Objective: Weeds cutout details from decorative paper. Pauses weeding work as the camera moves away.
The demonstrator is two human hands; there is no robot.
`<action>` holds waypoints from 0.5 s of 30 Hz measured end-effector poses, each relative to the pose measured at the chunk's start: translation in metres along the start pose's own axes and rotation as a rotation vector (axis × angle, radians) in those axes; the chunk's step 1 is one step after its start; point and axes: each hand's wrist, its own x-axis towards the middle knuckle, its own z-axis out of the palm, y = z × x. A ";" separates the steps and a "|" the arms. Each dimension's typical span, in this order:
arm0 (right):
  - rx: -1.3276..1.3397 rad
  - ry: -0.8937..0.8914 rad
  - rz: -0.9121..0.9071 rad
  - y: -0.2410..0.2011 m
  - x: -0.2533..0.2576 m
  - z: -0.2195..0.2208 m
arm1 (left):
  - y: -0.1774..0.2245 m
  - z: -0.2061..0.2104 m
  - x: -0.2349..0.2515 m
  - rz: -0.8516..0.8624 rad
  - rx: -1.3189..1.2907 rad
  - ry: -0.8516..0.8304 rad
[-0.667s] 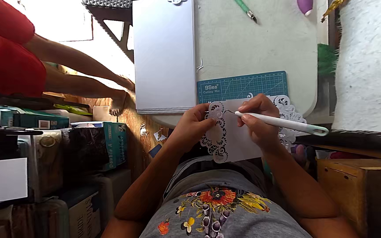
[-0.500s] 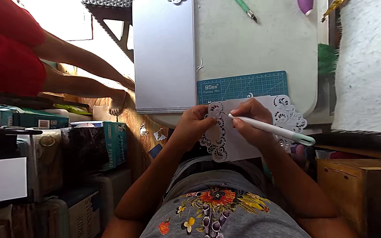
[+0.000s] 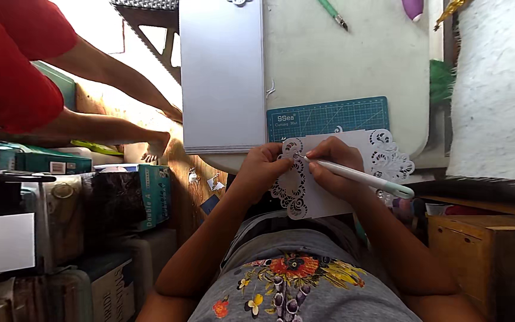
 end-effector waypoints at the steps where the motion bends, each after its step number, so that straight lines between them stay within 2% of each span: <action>1: -0.009 -0.007 -0.011 0.001 0.000 0.000 | 0.000 0.000 0.000 -0.005 -0.006 -0.007; 5: 0.136 -0.019 -0.019 0.001 0.001 -0.005 | 0.001 0.000 -0.001 0.001 -0.027 -0.015; 8: 0.232 0.047 -0.006 0.004 0.000 -0.007 | 0.000 0.000 0.000 0.004 -0.014 -0.024; 11: 0.192 0.121 -0.023 0.006 -0.002 -0.003 | 0.000 0.000 0.000 0.010 -0.004 -0.023; 15: 0.115 0.090 -0.004 0.001 -0.001 0.000 | -0.001 0.000 0.001 0.023 0.004 -0.020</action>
